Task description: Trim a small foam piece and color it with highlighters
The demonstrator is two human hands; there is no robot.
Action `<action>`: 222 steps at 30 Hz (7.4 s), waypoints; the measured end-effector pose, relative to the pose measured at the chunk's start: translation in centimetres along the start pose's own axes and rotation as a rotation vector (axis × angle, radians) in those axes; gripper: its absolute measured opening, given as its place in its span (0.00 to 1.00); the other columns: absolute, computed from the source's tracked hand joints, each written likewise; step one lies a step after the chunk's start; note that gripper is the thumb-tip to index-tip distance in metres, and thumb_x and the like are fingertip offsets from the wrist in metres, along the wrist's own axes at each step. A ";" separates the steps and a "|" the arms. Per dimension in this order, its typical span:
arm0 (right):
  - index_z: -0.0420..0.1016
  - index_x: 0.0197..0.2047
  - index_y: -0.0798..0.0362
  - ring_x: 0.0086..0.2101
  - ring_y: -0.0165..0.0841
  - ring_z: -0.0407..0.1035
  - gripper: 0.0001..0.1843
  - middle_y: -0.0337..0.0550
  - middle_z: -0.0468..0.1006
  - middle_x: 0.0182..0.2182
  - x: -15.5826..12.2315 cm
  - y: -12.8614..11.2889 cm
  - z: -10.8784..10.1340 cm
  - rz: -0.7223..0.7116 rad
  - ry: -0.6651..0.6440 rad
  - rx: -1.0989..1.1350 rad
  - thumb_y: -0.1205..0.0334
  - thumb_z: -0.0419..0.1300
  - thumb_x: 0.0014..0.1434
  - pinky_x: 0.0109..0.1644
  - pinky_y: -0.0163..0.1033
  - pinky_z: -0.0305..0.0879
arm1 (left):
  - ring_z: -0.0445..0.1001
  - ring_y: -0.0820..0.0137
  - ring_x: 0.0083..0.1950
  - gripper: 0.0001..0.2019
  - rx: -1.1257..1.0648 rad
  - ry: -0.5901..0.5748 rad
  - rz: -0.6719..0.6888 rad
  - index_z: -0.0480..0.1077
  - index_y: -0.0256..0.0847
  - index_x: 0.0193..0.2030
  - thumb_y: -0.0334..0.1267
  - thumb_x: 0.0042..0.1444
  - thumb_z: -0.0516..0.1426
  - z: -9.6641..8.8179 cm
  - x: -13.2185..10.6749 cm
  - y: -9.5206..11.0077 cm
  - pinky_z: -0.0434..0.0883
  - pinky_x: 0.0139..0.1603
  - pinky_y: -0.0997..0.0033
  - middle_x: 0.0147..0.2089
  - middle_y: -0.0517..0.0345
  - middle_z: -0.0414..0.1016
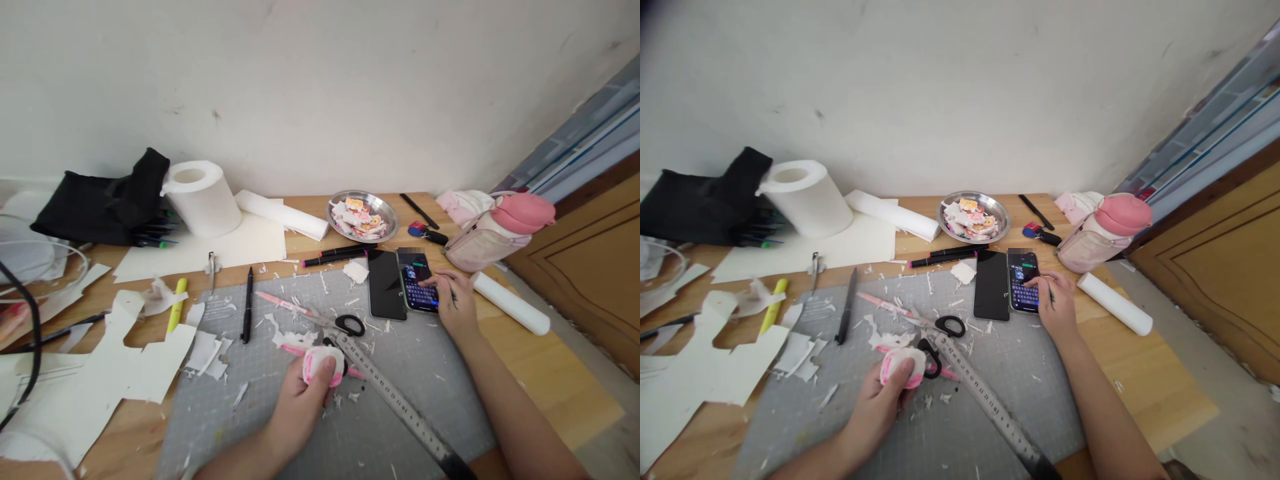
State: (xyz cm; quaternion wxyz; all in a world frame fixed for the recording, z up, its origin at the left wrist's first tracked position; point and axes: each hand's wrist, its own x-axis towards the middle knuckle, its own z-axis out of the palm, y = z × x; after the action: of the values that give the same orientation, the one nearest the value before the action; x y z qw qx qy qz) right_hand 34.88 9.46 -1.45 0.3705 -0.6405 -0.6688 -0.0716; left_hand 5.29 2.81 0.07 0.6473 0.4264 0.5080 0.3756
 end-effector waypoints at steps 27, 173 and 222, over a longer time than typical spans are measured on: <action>0.69 0.17 0.50 0.36 0.39 0.70 0.18 0.40 0.76 0.19 -0.3 1.3 -0.5 0.023 0.114 -0.108 0.64 0.49 0.56 0.48 0.50 0.53 | 0.49 0.78 0.15 0.31 -0.012 0.020 -0.017 0.56 0.42 0.15 0.72 0.38 0.53 0.1 -0.1 0.1 0.52 0.17 0.76 0.12 0.66 0.52; 0.76 0.31 0.46 0.44 0.39 0.66 0.24 0.42 0.78 0.34 -0.4 0.0 0.3 0.042 -0.087 -0.002 0.51 0.41 0.64 0.52 0.50 0.53 | 0.49 0.78 0.17 0.31 -0.022 -0.010 0.001 0.58 0.41 0.16 0.70 0.41 0.53 0.0 -0.1 -0.7 0.54 0.19 0.77 0.14 0.67 0.53; 0.78 0.35 0.47 0.46 0.38 0.68 0.23 0.44 0.77 0.37 -0.2 -0.3 0.5 -0.074 -0.170 0.003 0.54 0.42 0.64 0.50 0.48 0.56 | 0.49 0.78 0.16 0.32 0.013 -0.005 -0.024 0.57 0.42 0.15 0.73 0.38 0.52 0.1 -0.2 0.0 0.53 0.18 0.76 0.13 0.66 0.52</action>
State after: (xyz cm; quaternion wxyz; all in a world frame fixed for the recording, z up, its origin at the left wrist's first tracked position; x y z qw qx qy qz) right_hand 34.39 9.48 -1.80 0.3104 -0.6187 -0.7211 -0.0296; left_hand 5.38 2.64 0.17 0.6503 0.4252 0.5141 0.3633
